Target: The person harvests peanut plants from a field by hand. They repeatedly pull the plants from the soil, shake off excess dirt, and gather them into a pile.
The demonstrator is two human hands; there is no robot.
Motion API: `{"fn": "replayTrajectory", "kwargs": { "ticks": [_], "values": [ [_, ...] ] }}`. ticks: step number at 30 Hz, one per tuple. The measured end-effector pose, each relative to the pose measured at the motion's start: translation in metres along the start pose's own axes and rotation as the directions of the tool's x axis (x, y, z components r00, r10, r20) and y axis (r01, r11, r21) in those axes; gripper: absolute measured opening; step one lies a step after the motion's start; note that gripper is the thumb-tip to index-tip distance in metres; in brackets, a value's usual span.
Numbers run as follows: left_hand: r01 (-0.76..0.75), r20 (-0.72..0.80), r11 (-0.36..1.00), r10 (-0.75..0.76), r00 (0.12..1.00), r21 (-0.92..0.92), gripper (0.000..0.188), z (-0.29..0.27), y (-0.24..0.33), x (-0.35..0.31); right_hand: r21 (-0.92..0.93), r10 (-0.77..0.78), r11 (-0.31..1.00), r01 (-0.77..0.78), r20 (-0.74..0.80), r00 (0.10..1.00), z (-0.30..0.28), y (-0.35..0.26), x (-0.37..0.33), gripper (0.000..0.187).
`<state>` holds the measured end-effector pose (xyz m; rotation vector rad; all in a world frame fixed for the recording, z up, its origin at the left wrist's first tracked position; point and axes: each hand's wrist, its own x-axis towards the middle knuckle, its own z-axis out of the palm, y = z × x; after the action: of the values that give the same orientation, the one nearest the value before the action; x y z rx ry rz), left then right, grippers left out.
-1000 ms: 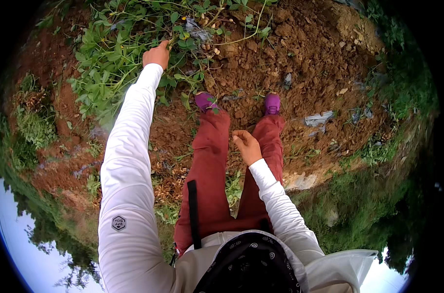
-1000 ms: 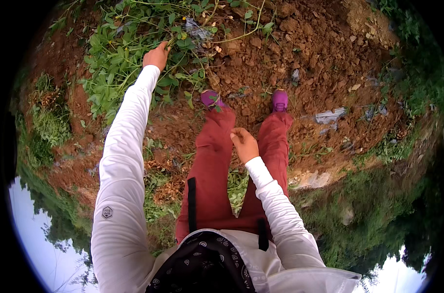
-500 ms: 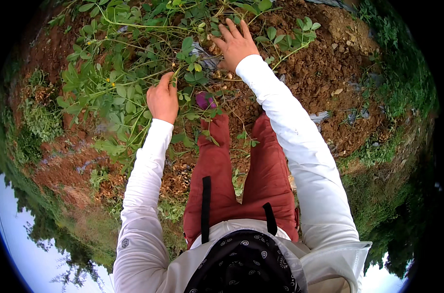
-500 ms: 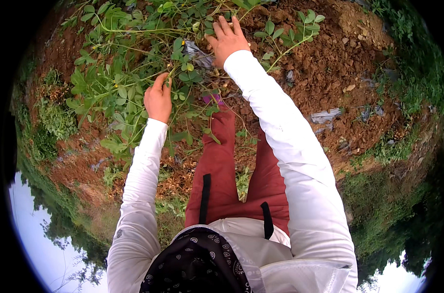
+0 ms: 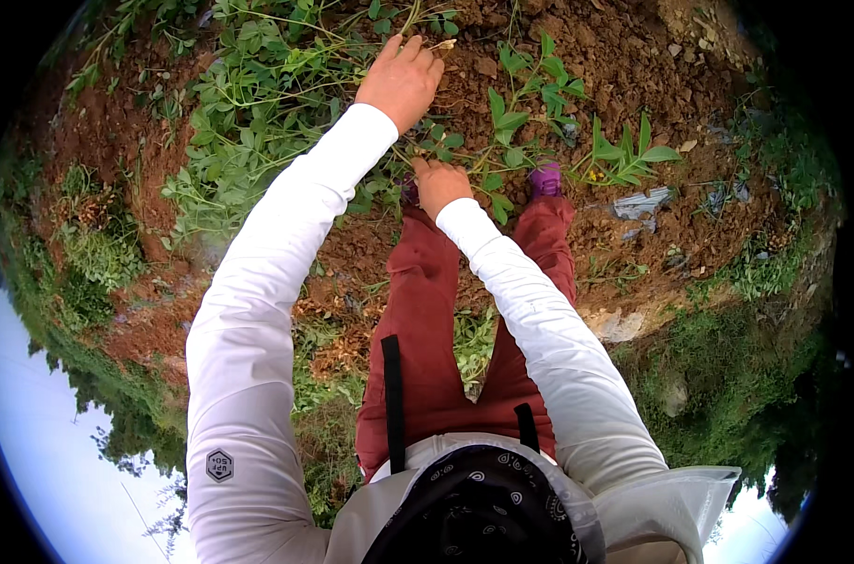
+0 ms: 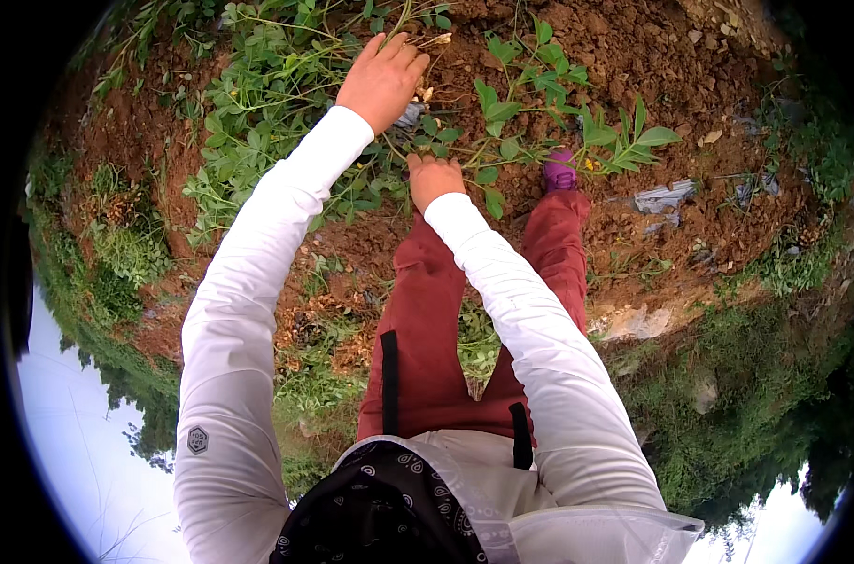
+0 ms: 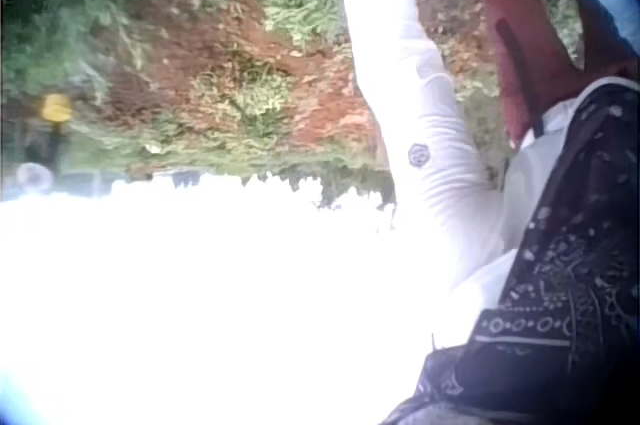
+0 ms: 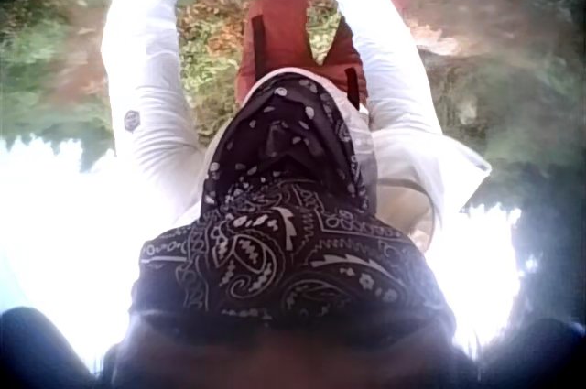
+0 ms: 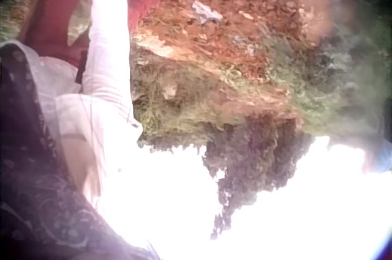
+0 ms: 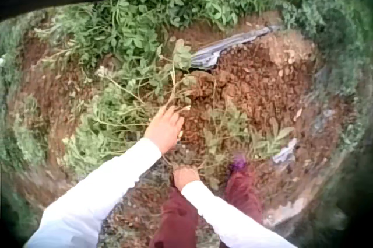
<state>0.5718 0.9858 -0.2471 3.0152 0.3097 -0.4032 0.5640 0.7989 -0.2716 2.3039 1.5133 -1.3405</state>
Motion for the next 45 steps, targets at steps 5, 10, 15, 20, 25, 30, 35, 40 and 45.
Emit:
{"fn": "replayTrajectory", "kwargs": {
  "ticks": [5,10,15,20,25,30,35,40,45],
  "values": [
    [-0.284,0.542,0.925,0.107,0.834,0.254,0.054,0.063,-0.040,0.070,0.223,0.038,0.975,-0.011,-0.119,0.992,0.025,0.003,-0.014,0.028],
    [-0.102,0.631,0.898,-0.216,0.745,0.428,0.058,0.074,-0.075,0.023,-0.127,-0.192,0.979,0.162,-0.279,0.941,0.002,0.055,0.002,0.015],
    [0.084,0.812,0.971,-0.235,0.535,0.225,0.076,0.076,-0.090,-0.070,-0.087,-0.059,0.994,0.064,0.066,0.996,0.011,0.072,0.030,0.025],
    [0.445,0.632,0.892,-0.389,0.670,0.078,0.055,0.114,-0.067,-0.164,0.050,0.025,0.998,-0.038,0.227,0.974,0.032,0.070,0.046,0.038],
    [0.294,0.478,0.955,-0.276,0.834,0.037,0.045,0.113,-0.053,-0.146,0.078,0.010,0.997,-0.029,0.238,0.971,0.053,0.086,0.042,0.077],
    [0.204,0.253,0.977,-0.183,0.950,-0.058,0.068,0.129,-0.071,-0.115,0.001,0.055,0.998,-0.058,0.305,0.951,0.067,0.071,0.041,0.061],
    [-0.094,0.526,0.986,0.007,0.850,0.138,0.100,0.112,-0.078,-0.066,-0.191,-0.001,0.981,0.042,0.208,0.978,0.072,0.070,0.031,0.037],
    [0.161,0.666,0.975,-0.223,0.711,0.155,0.066,0.122,-0.074,-0.084,0.037,-0.058,0.998,0.055,0.076,0.995,0.058,0.082,0.017,0.033],
    [0.433,0.356,0.879,-0.347,0.868,-0.199,0.034,0.077,-0.047,-0.148,0.201,-0.206,0.958,0.206,-0.022,0.978,0.026,0.091,0.010,0.068]
  ]
}}
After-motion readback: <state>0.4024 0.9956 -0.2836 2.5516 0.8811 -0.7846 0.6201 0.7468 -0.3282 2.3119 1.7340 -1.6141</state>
